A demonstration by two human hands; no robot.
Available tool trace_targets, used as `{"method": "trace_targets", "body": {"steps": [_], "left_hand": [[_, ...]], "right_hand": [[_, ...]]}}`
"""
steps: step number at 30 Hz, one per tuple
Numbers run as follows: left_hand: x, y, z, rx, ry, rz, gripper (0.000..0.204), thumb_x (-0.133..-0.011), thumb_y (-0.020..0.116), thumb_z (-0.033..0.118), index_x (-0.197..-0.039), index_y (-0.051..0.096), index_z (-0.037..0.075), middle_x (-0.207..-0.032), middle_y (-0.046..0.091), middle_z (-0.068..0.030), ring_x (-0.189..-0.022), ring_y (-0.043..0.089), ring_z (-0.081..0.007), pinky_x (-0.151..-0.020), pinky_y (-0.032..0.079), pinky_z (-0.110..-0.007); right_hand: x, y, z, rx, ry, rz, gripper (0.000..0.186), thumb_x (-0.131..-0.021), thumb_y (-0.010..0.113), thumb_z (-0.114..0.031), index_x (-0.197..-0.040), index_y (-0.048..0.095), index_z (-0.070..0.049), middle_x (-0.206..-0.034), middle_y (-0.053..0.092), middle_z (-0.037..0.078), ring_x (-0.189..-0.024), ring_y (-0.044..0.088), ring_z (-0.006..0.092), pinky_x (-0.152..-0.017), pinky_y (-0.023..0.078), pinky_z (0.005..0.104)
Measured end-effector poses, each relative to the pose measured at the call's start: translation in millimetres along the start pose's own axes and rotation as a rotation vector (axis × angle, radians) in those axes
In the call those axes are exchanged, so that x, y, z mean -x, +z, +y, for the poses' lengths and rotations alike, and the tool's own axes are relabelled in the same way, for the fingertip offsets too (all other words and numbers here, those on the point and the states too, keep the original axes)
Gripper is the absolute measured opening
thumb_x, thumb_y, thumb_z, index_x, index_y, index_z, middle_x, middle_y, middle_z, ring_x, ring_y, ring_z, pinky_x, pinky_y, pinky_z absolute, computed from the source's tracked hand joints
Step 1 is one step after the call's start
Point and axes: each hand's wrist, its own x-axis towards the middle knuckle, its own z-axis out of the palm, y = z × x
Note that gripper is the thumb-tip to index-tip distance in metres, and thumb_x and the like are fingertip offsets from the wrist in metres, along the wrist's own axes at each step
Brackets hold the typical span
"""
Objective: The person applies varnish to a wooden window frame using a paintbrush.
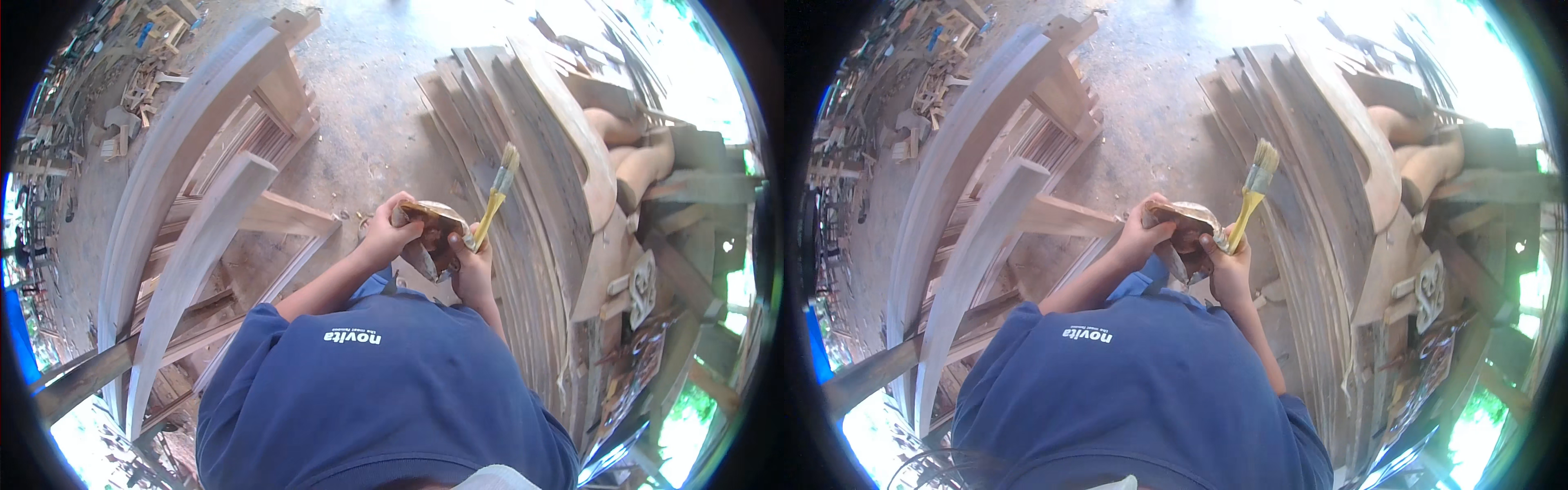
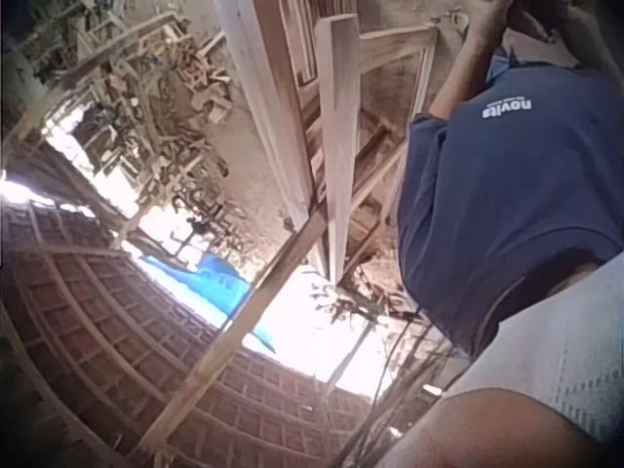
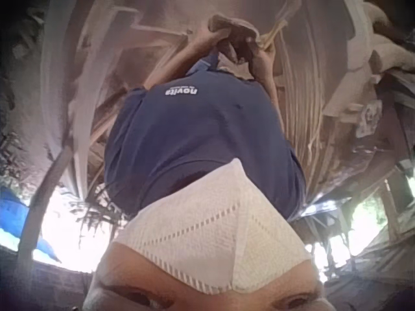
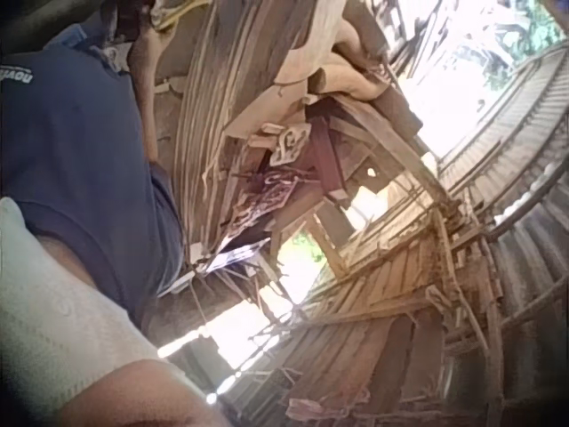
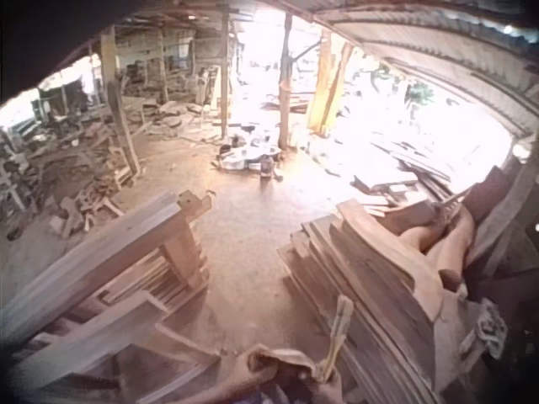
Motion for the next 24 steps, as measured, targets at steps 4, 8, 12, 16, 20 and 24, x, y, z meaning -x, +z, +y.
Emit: {"method": "trace_targets", "body": {"steps": [4, 8, 12, 16, 20, 24], "left_hand": [[-49, -33, 11, 0.140, -0.002, 0.131, 0.019, -0.078, 0.060, 0.002, -0.096, 0.057, 0.006, -0.085, 0.060, -0.0007, -0.079, 0.057, -0.0088, -0.071, 0.048, -0.025], [-89, -60, 45, 0.146, -0.040, 0.195, 0.025, -0.076, 0.062, 0.004, -0.102, 0.059, 0.003, -0.091, 0.064, -0.0043, -0.082, 0.062, -0.0131, -0.074, 0.051, -0.029], [-138, -72, 86, -0.204, -0.033, 0.197, 0.031, -0.075, 0.068, 0.010, -0.103, 0.059, 0.000, -0.093, 0.064, -0.0067, -0.087, 0.063, -0.0153, -0.077, 0.051, -0.030], [-178, -75, 97, -0.101, -0.091, 0.241, 0.035, -0.074, 0.068, 0.011, -0.107, 0.059, 0.002, -0.097, 0.064, -0.0075, -0.090, 0.063, -0.0169, -0.080, 0.051, -0.031], [-239, -87, 76, -0.200, 0.022, 0.327, 0.044, -0.074, 0.066, 0.006, -0.116, 0.054, 0.001, -0.101, 0.063, -0.0108, -0.096, 0.062, -0.0210, -0.085, 0.050, -0.033], [-320, -89, 84, -0.226, 0.157, 0.287, 0.046, -0.075, 0.061, 0.001, -0.120, 0.053, 0.002, -0.105, 0.063, -0.0155, -0.102, 0.062, -0.0267, -0.090, 0.049, -0.033]], "right_hand": [[-66, 36, 6, 0.121, -0.030, -0.031, 0.024, -0.083, 0.072, -0.002, -0.082, 0.049, -0.009, -0.076, 0.057, -0.001, -0.066, 0.054, 0.0075, -0.058, 0.044, 0.0237], [-113, 66, 12, 0.221, -0.041, -0.034, 0.020, -0.084, 0.073, -0.007, -0.083, 0.052, -0.009, -0.076, 0.058, -0.001, -0.061, 0.050, 0.0056, -0.052, 0.037, 0.0232], [-156, 101, -5, 0.125, 0.156, 0.010, 0.027, -0.082, 0.076, -0.013, -0.101, 0.059, -0.002, -0.079, 0.060, 0.000, -0.062, 0.052, 0.0060, -0.054, 0.040, 0.0231], [-214, 114, -17, 0.405, 0.009, 0.015, 0.035, -0.080, 0.079, -0.018, -0.102, 0.059, 0.000, -0.086, 0.066, 0.004, -0.069, 0.059, 0.0086, -0.061, 0.047, 0.0232], [-276, 119, -40, 0.649, -0.146, 0.051, 0.036, -0.076, 0.080, -0.019, -0.098, 0.060, 0.001, -0.085, 0.068, 0.007, -0.072, 0.063, 0.0118, -0.064, 0.050, 0.0262], [-356, 127, -73, 0.894, -0.265, -0.015, 0.034, -0.073, 0.079, -0.018, -0.094, 0.061, 0.002, -0.080, 0.070, 0.012, -0.072, 0.068, 0.0182, -0.066, 0.053, 0.0313]]}}
